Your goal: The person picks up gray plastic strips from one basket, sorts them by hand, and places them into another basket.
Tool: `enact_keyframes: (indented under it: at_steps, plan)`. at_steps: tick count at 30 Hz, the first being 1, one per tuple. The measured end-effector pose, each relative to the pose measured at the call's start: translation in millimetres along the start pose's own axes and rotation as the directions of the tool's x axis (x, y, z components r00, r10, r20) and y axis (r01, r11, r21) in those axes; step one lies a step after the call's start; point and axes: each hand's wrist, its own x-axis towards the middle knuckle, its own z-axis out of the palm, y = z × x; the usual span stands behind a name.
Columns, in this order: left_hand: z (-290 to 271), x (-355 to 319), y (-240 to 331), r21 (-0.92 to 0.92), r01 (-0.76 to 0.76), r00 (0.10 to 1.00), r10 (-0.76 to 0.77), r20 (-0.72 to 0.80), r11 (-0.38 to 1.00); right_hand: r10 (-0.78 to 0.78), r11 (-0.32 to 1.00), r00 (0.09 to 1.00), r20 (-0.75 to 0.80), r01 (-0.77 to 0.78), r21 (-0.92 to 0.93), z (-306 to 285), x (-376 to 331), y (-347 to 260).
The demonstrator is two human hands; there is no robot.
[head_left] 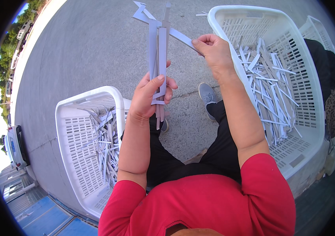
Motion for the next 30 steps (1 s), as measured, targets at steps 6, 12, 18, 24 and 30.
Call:
enact_keyframes:
  at_steps: [6, 12, 18, 24, 30]
  plan:
    - [-4.2, -2.3, 0.7, -0.034, -0.002, 0.997, 0.005, 0.082, 0.999, 0.041, 0.973, 0.995, -0.091, -0.019, 0.23, -9.7, 7.1, 0.7]
    - [-0.6, -2.1, 0.0, 0.031, 0.011, 0.998, -0.013, 0.065, 0.999, 0.018, 0.98, 0.985, -0.171, 0.016, 0.2, -7.6, 6.9, 0.7]
    - [4.9, -3.0, -2.2, 0.457, 0.028, 0.993, -0.078, 0.091, 0.889, 0.011, 0.997, 1.0, -0.007, -0.011, 0.075, -5.0, 4.7, -0.8]
    - [3.6, -0.8, -7.0, 0.479, 0.049, 0.987, -0.115, 0.11, 0.877, -0.015, 0.988, 0.997, -0.069, 0.025, 0.151, 1.7, 1.8, -1.7]
    - [5.5, -1.1, -7.2, 0.492, 0.044, 0.981, -0.131, 0.144, 0.87, -0.031, 0.979, 0.962, -0.272, 0.085, 0.188, -9.5, 8.2, -2.7]
